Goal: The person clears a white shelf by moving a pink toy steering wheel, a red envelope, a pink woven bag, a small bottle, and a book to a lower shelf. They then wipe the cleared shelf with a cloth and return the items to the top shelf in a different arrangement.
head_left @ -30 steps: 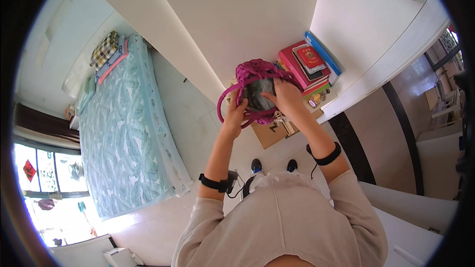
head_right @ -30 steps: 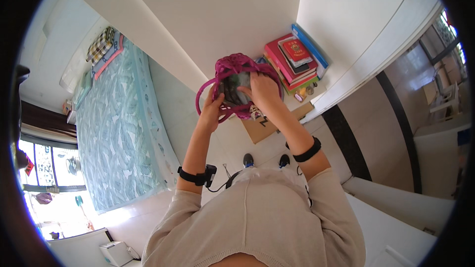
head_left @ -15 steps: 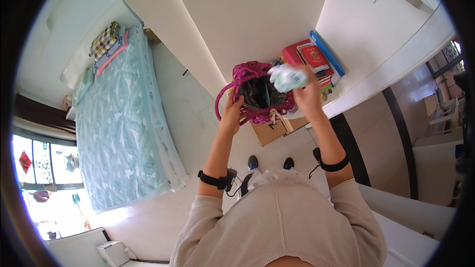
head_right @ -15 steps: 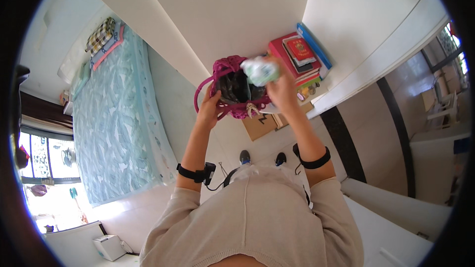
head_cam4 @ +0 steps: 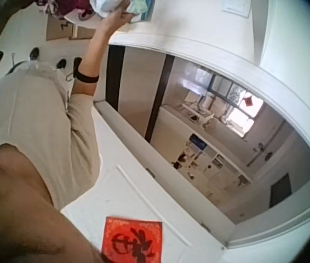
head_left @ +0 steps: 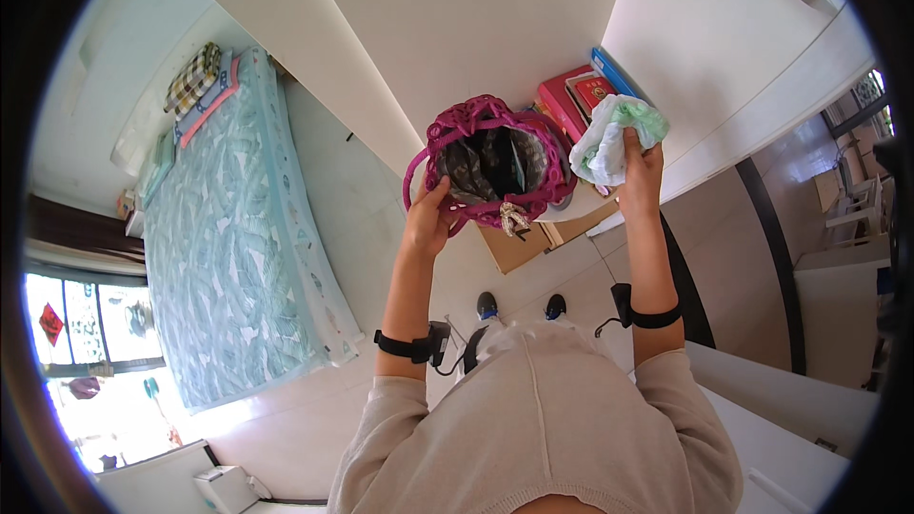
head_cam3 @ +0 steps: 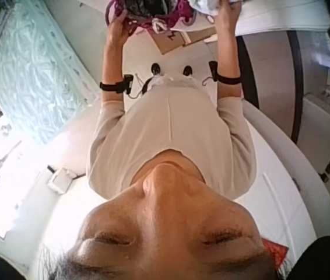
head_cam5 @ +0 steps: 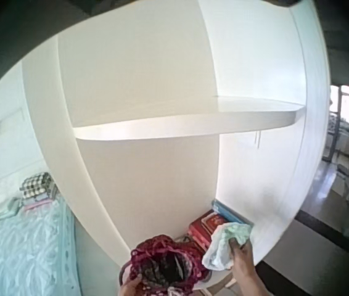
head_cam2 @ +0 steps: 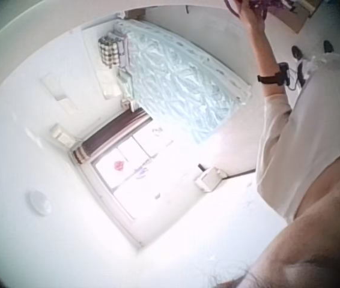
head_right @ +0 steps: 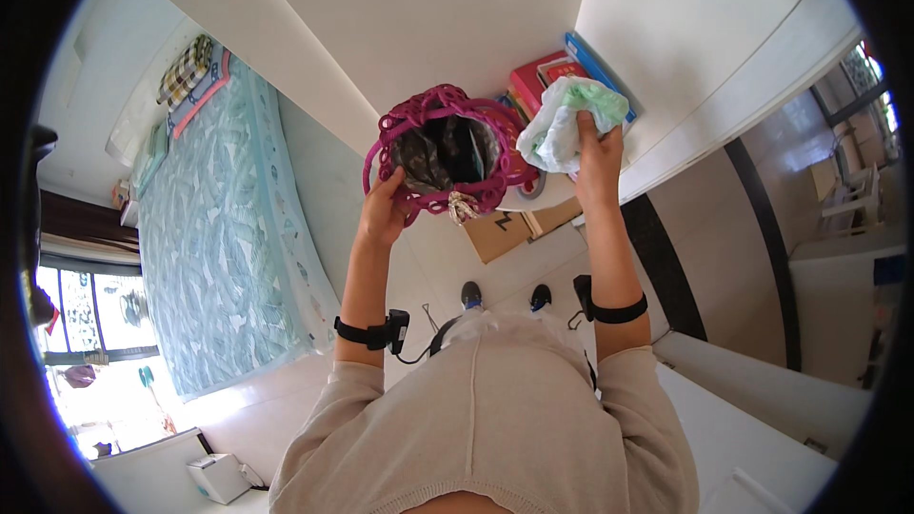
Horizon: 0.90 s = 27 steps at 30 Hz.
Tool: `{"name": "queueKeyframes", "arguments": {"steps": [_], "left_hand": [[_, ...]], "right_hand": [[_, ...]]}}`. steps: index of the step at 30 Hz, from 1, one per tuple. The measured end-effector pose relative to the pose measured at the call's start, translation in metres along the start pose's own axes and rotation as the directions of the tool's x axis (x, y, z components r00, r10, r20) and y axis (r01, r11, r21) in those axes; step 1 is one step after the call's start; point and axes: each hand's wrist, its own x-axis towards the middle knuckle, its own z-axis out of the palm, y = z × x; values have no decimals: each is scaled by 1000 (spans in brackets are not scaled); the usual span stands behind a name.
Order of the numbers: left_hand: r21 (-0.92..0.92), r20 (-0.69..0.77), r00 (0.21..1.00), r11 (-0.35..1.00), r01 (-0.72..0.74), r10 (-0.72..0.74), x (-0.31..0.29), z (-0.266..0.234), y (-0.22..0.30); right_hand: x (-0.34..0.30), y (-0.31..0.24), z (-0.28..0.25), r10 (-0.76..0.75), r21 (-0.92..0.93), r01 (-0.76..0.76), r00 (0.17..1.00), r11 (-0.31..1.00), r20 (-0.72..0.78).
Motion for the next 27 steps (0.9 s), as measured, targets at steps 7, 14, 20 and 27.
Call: {"name": "queueKeyframes", "arguments": {"steps": [7,14,20,27], "left_hand": [[-49,-77,995,997,-63,59,8,-18,-3],[-198,-181,972,963,-185,150,-6,-93,9],[-245,-249,959,949,-200,138,-32,-129,5],[-244,-326,939,950,-195,109,-59,-159,-19]], "right_hand": [[15,31,-22,-49,-43,45,995,998,-90],[48,110,-32,65,-292,-53,997,955,33],[83,163,-13,-166,-712,118,986,693,2],[28,155,47,415,-795,606,721,11,555]]}}
